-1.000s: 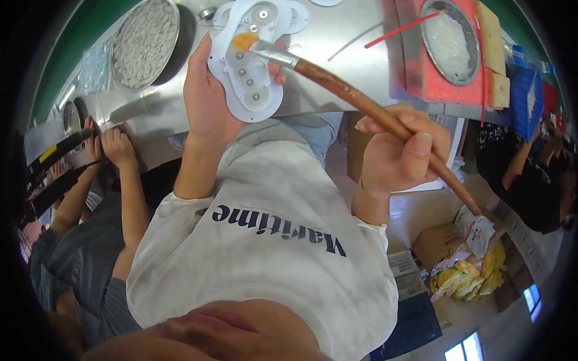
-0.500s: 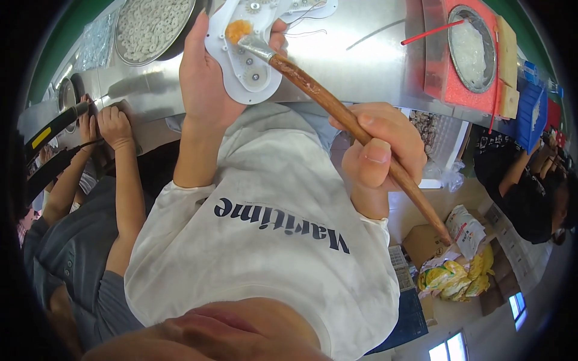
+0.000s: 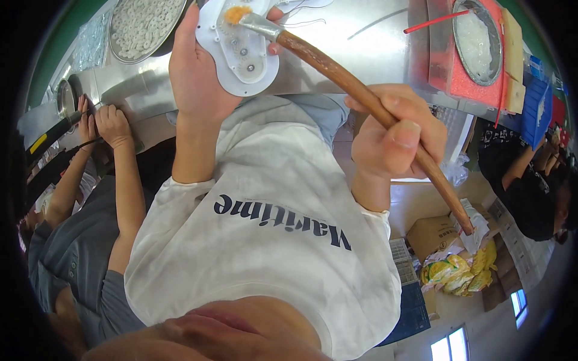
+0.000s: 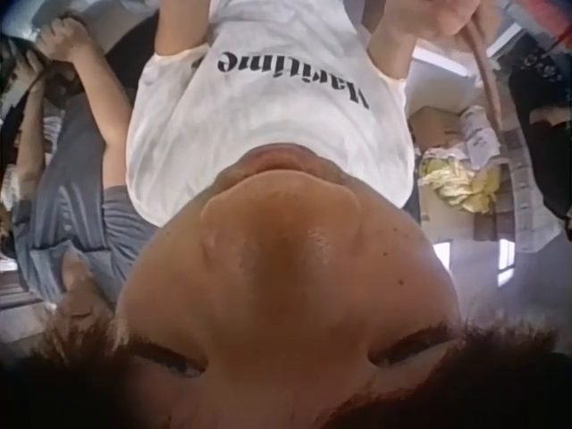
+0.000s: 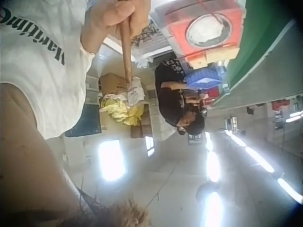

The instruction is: Applying glue to plastic components using a brush on an assembly line.

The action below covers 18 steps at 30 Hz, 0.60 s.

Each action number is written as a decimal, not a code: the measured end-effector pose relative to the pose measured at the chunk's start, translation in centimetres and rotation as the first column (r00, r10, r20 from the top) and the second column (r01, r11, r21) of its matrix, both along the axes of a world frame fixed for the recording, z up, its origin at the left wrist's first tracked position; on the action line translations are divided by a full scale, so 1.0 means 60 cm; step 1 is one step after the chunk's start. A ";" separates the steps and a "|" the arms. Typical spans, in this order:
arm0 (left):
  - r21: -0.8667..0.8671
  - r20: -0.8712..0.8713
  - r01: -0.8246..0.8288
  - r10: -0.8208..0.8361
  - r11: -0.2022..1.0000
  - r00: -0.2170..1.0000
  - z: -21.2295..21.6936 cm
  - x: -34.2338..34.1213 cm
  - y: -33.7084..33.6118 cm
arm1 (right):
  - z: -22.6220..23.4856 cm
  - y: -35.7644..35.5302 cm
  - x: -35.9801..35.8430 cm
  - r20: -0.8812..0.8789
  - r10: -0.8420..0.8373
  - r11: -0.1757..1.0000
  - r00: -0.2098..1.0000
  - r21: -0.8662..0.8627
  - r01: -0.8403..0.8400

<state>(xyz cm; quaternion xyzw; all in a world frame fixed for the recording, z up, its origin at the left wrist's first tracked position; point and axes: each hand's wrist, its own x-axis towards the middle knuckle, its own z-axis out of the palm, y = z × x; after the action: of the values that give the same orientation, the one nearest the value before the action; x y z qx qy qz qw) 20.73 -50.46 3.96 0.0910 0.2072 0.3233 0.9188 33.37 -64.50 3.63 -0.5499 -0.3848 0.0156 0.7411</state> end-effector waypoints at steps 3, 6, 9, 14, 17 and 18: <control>0.012 0.038 0.008 -0.008 1.000 0.999 0.001 -0.002 0.002 | -0.002 0.003 -0.002 0.077 0.079 0.995 0.994 -0.069 -0.073; -0.015 0.058 -0.002 0.003 1.000 0.998 -0.002 -0.010 0.003 | -0.001 -0.004 -0.007 0.016 0.134 0.990 0.991 -0.051 -0.133; 0.027 0.103 0.010 -0.013 1.000 0.995 -0.007 -0.012 0.009 | -0.001 -0.013 -0.010 0.043 0.153 0.985 0.987 -0.086 -0.149; 0.180 0.246 -0.009 -0.037 0.984 0.969 -0.014 0.003 0.024 | 0.001 -0.021 -0.008 -0.082 0.128 0.986 0.988 -0.092 -0.135; 0.226 0.233 -0.012 -0.042 0.974 0.971 -0.010 -0.003 0.021 | 0.009 -0.024 0.001 -0.166 0.166 0.977 0.972 -0.107 -0.185; 0.195 0.109 -0.004 -0.018 0.981 0.994 -0.009 -0.003 0.020 | 0.012 -0.025 0.003 -0.170 0.164 0.977 0.972 -0.109 -0.184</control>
<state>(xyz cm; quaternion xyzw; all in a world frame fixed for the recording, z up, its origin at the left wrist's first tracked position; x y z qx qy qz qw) 20.54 -49.25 3.42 0.1633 0.1233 0.3432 0.9167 33.52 -65.99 4.33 -0.5559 -0.3693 0.1484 0.7297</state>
